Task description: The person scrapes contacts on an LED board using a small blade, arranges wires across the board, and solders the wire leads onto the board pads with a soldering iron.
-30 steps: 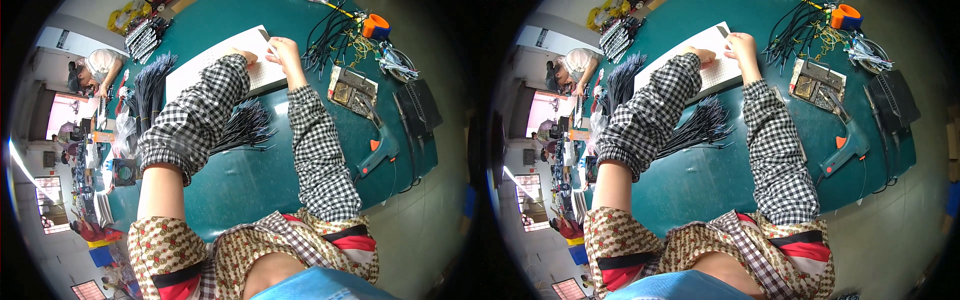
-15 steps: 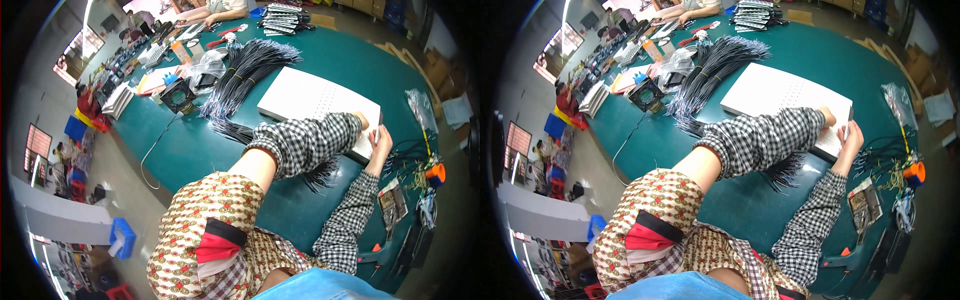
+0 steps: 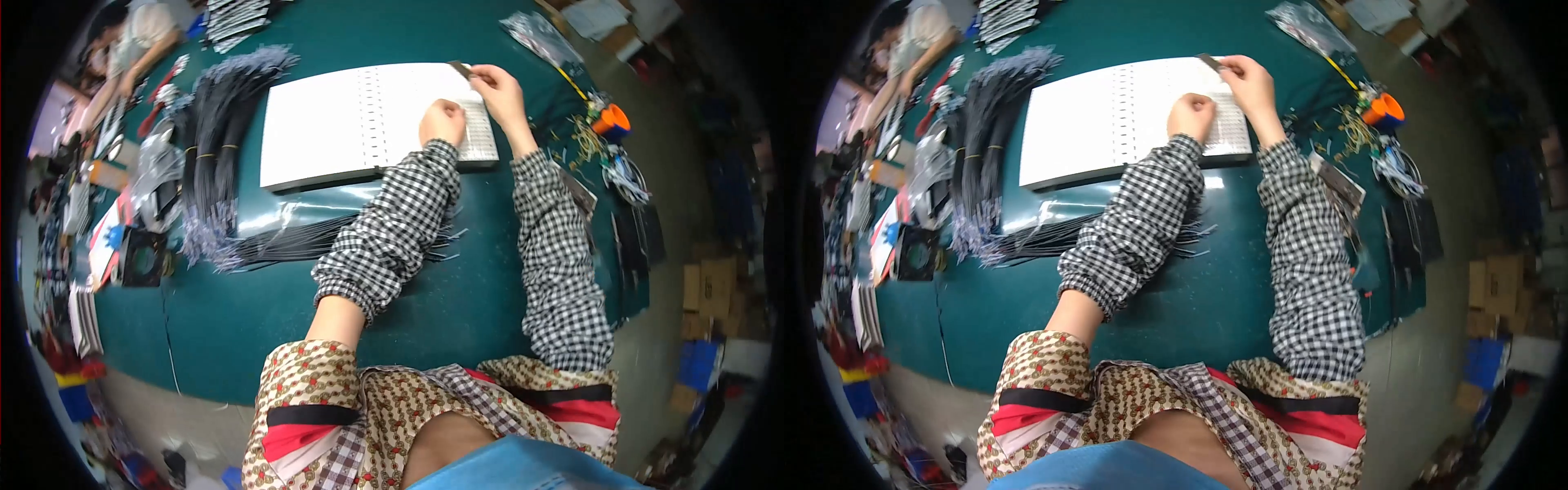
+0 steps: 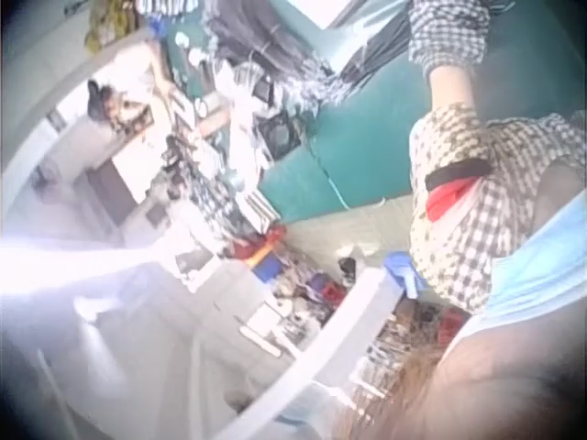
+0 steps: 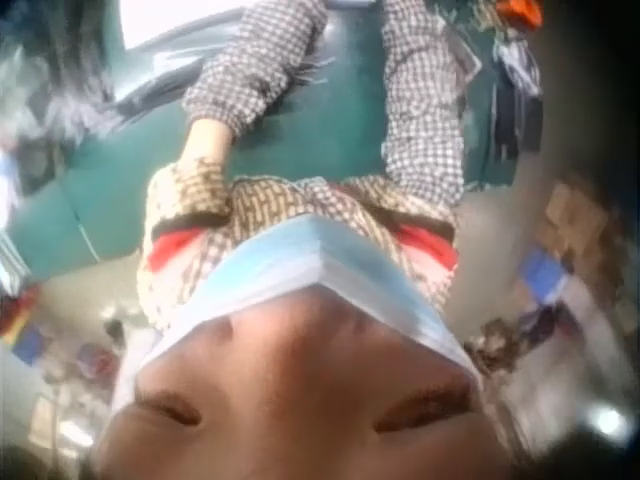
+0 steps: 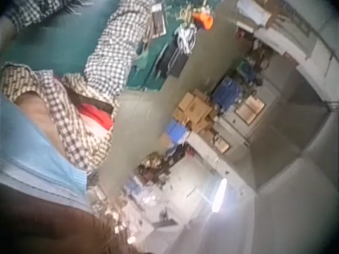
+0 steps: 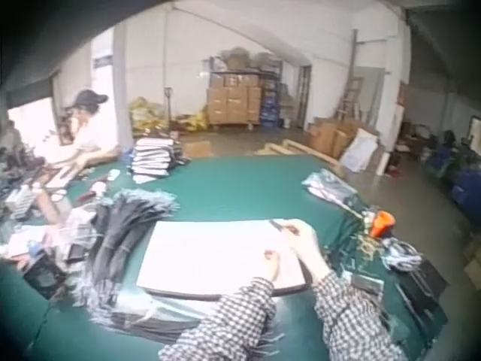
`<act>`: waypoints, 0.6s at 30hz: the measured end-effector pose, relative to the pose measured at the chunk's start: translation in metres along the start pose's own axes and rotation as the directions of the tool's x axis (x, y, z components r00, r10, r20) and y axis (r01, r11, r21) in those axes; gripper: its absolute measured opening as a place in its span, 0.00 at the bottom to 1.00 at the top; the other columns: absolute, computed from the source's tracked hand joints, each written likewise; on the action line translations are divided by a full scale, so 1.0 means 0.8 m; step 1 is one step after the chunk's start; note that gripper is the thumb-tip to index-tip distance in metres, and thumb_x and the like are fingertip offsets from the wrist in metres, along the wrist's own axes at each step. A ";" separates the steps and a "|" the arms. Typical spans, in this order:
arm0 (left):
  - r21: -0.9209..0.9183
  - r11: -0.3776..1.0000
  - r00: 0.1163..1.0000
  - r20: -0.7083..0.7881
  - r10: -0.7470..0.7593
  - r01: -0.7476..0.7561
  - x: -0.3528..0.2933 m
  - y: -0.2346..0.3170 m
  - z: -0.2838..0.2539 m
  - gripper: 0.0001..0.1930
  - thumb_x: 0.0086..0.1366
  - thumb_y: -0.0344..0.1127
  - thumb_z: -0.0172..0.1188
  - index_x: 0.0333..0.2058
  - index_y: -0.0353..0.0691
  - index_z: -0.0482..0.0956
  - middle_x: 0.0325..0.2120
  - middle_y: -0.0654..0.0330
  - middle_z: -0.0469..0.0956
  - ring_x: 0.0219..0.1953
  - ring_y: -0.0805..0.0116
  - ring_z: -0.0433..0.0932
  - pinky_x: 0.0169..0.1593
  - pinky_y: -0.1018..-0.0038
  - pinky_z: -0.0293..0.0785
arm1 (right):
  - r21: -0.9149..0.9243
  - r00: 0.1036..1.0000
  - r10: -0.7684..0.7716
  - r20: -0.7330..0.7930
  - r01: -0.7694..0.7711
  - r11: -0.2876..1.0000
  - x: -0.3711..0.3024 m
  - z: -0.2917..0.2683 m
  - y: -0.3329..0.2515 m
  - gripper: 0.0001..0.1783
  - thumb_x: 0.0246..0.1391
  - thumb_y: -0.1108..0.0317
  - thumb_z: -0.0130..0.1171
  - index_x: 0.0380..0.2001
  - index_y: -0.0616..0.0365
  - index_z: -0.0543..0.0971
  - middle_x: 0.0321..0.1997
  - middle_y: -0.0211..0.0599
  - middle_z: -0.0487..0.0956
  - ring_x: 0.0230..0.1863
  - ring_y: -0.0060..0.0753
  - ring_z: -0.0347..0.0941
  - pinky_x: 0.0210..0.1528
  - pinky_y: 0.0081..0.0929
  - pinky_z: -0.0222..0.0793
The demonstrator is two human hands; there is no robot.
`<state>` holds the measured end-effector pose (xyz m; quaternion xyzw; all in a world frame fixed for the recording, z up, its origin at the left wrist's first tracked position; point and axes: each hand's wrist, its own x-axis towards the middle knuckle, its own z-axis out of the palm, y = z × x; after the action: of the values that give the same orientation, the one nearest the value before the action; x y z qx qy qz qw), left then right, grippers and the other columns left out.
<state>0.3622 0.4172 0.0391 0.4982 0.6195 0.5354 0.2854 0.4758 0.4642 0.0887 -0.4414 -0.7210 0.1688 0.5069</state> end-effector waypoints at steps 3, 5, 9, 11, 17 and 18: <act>-0.031 0.999 1.000 -0.019 0.010 -0.010 0.012 -0.017 0.004 0.10 0.53 0.39 0.60 0.31 0.42 0.80 0.24 0.59 0.80 0.29 0.63 0.79 0.37 0.69 0.73 | -0.228 0.991 -0.109 0.078 0.124 0.966 -0.001 0.008 0.018 0.07 0.48 0.71 0.58 0.33 0.55 0.80 0.33 0.35 0.79 0.33 0.32 0.77 0.36 0.26 0.71; -0.032 0.999 0.999 -0.021 0.025 -0.026 0.013 -0.028 0.001 0.08 0.53 0.37 0.59 0.30 0.41 0.79 0.25 0.56 0.79 0.31 0.59 0.78 0.38 0.67 0.73 | -0.300 0.989 -0.110 0.093 0.134 0.944 -0.009 0.022 0.027 0.08 0.48 0.71 0.57 0.34 0.56 0.79 0.33 0.34 0.79 0.33 0.30 0.76 0.36 0.24 0.71; -0.055 0.995 0.996 -0.045 0.083 -0.085 0.039 -0.049 -0.022 0.06 0.54 0.34 0.57 0.30 0.40 0.78 0.28 0.52 0.79 0.34 0.54 0.78 0.39 0.64 0.72 | -0.395 0.962 -0.223 0.160 0.270 0.878 0.005 0.079 0.021 0.07 0.49 0.71 0.57 0.34 0.54 0.79 0.32 0.32 0.77 0.33 0.32 0.75 0.35 0.24 0.70; -0.074 0.993 0.995 -0.036 0.088 -0.091 0.054 -0.057 -0.027 0.06 0.55 0.33 0.56 0.31 0.39 0.78 0.29 0.51 0.78 0.34 0.54 0.77 0.39 0.64 0.72 | -0.425 0.941 -0.284 0.186 0.337 0.840 0.015 0.094 0.021 0.06 0.48 0.71 0.57 0.32 0.54 0.79 0.32 0.32 0.77 0.33 0.33 0.75 0.34 0.25 0.70; -0.062 0.978 0.972 -0.143 0.186 -0.197 0.067 -0.085 -0.021 0.07 0.54 0.34 0.58 0.31 0.40 0.79 0.26 0.53 0.79 0.30 0.58 0.78 0.36 0.67 0.73 | -0.453 0.953 -0.254 0.168 0.303 0.839 0.017 0.115 0.029 0.05 0.48 0.70 0.57 0.31 0.55 0.79 0.29 0.33 0.76 0.32 0.34 0.74 0.33 0.26 0.69; -0.096 0.974 0.971 -0.148 0.189 -0.204 0.069 -0.086 -0.023 0.07 0.55 0.33 0.57 0.31 0.39 0.79 0.26 0.52 0.79 0.30 0.58 0.78 0.36 0.67 0.73 | -0.446 0.937 -0.303 0.174 0.349 0.824 0.021 0.123 0.029 0.05 0.48 0.70 0.57 0.31 0.55 0.78 0.29 0.33 0.76 0.32 0.34 0.74 0.33 0.26 0.69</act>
<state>0.3056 0.4658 -0.0111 0.5025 0.5547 0.6275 0.2145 0.3982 0.5108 0.0406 -0.4125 -0.8282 -0.0795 0.3709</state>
